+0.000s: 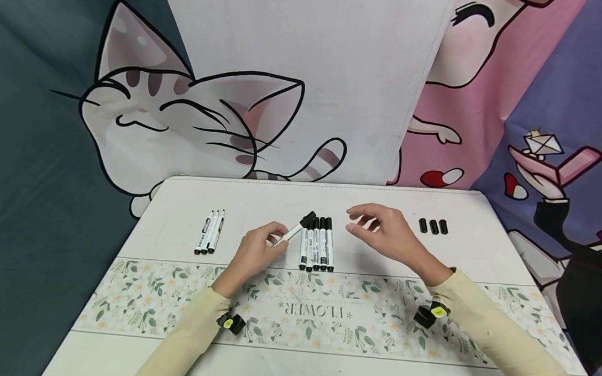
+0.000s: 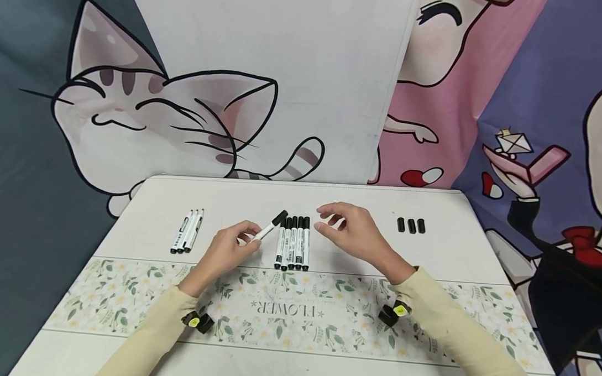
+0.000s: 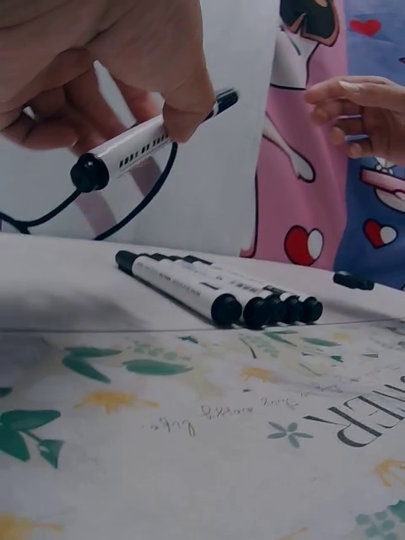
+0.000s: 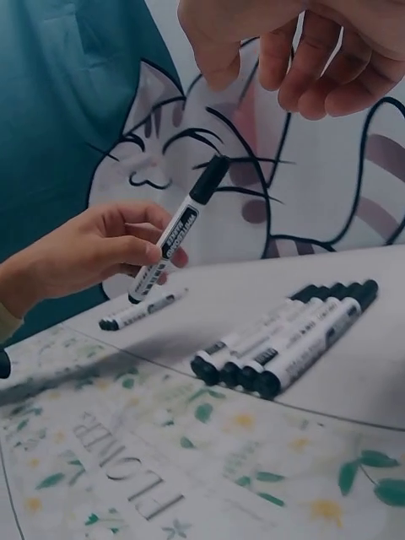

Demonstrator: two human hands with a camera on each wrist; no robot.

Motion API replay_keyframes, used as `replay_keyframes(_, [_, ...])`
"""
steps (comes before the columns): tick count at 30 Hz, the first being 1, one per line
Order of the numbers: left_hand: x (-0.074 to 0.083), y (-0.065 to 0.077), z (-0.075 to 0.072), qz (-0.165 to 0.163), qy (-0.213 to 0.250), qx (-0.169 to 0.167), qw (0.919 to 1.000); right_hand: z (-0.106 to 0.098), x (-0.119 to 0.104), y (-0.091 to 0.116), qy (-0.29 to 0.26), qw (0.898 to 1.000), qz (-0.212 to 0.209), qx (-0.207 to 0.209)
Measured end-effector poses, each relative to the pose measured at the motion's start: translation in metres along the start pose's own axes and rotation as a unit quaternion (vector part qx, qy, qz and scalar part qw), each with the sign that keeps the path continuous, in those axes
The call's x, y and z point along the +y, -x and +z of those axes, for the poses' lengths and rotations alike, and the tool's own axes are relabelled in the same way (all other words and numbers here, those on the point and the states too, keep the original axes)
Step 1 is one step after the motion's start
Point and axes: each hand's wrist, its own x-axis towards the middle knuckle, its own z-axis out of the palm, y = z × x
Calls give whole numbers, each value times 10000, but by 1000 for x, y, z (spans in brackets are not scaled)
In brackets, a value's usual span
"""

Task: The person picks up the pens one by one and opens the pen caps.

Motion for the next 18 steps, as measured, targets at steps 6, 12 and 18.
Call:
replay_keyframes(6, [9, 9, -4, 708, 135, -11, 9974, 3, -16, 5, -214, 9998, -22, 48])
replay_keyframes(12, [18, 18, -2, 1159, 20, 29, 9933, 14, -25, 11, -409, 9990, -199, -55])
replay_keyframes(18, [23, 24, 0, 1412, -23, 89, 9899, 24, -31, 18, -469, 9983, -336, -91])
